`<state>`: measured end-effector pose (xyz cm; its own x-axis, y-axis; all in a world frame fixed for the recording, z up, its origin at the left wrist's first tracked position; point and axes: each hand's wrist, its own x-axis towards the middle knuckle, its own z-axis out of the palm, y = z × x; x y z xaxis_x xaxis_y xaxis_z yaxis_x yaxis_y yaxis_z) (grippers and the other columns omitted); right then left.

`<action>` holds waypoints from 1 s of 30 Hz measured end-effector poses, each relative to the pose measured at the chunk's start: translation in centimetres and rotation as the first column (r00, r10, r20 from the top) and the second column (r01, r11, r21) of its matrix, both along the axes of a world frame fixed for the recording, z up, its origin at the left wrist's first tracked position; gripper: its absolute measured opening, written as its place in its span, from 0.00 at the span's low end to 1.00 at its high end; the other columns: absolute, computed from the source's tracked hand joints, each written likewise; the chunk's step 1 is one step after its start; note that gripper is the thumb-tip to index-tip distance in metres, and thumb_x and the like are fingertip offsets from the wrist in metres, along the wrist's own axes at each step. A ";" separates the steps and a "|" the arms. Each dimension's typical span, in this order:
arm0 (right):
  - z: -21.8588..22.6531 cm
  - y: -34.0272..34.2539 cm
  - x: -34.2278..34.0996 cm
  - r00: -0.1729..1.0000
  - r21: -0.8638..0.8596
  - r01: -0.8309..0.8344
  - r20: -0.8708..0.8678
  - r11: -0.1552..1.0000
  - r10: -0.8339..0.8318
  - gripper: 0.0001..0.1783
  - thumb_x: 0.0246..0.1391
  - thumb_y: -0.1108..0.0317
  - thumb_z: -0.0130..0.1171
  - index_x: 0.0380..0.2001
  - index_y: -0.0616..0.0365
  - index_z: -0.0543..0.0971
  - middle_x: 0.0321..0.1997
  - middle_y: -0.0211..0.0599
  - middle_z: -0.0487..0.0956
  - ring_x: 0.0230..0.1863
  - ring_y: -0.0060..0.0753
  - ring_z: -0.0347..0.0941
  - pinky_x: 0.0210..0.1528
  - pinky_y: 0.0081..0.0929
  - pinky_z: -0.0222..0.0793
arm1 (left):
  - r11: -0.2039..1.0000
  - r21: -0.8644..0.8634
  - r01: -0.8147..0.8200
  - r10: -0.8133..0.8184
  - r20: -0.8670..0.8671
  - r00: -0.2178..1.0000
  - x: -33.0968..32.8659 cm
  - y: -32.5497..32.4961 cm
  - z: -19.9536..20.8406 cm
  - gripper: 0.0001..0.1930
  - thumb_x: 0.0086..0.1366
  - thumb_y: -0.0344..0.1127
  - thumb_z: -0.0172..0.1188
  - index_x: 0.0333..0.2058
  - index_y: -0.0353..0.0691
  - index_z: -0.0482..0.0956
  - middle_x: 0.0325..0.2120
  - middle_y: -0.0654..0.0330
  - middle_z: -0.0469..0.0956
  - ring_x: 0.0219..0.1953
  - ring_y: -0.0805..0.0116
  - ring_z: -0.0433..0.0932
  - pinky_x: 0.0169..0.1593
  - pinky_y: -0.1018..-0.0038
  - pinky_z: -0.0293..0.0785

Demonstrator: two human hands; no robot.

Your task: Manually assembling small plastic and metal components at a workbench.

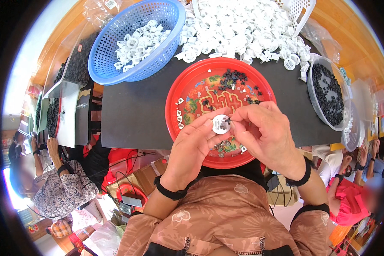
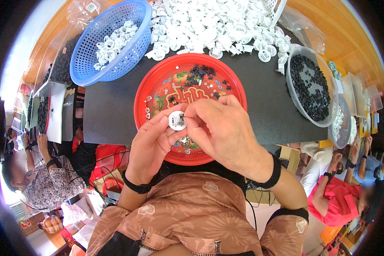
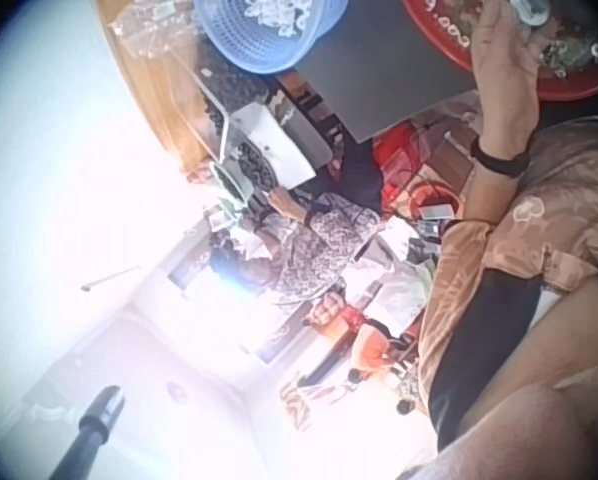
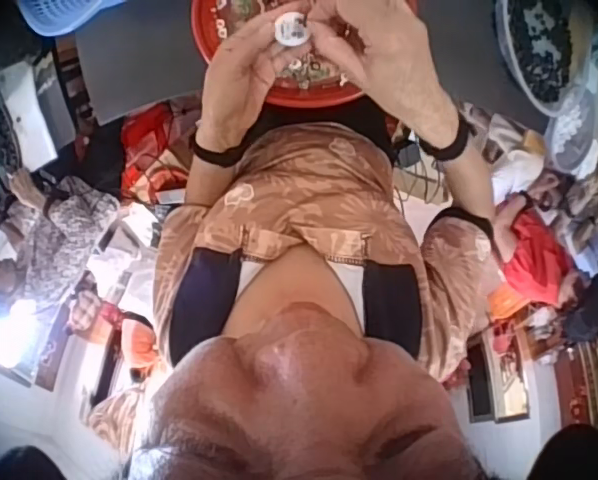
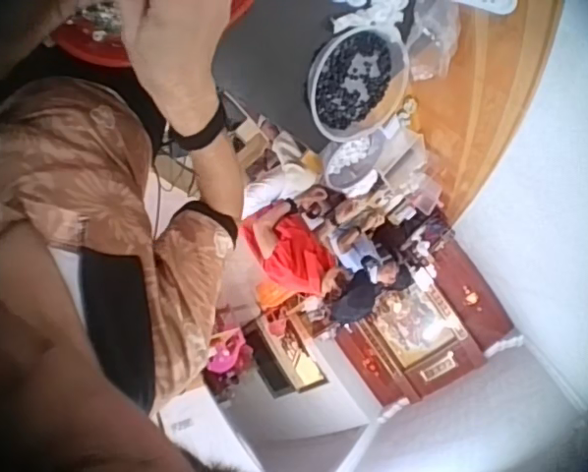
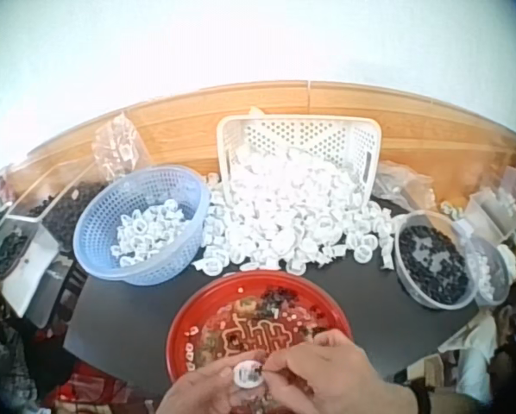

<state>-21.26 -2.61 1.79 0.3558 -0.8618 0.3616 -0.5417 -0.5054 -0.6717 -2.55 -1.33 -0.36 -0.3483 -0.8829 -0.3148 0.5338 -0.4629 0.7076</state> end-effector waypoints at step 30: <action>-1.1 1.9 2.0 0.978 0.062 0.025 0.207 0.998 -0.037 0.08 0.50 0.76 0.61 0.32 0.59 0.72 0.26 0.39 0.75 0.29 0.44 0.75 0.34 0.37 0.70 | 0.999 0.027 -0.034 0.035 -0.026 0.999 -0.3 1.2 -1.6 0.16 0.69 0.33 0.56 0.54 0.37 0.75 0.47 0.59 0.79 0.46 0.72 0.78 0.47 0.76 0.75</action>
<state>-19.21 -0.70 0.66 0.2511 -0.8931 0.3733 -0.4021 -0.4471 -0.7990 -2.83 -0.11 -1.97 -0.3263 -0.8859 -0.3296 0.5684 -0.4625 0.6804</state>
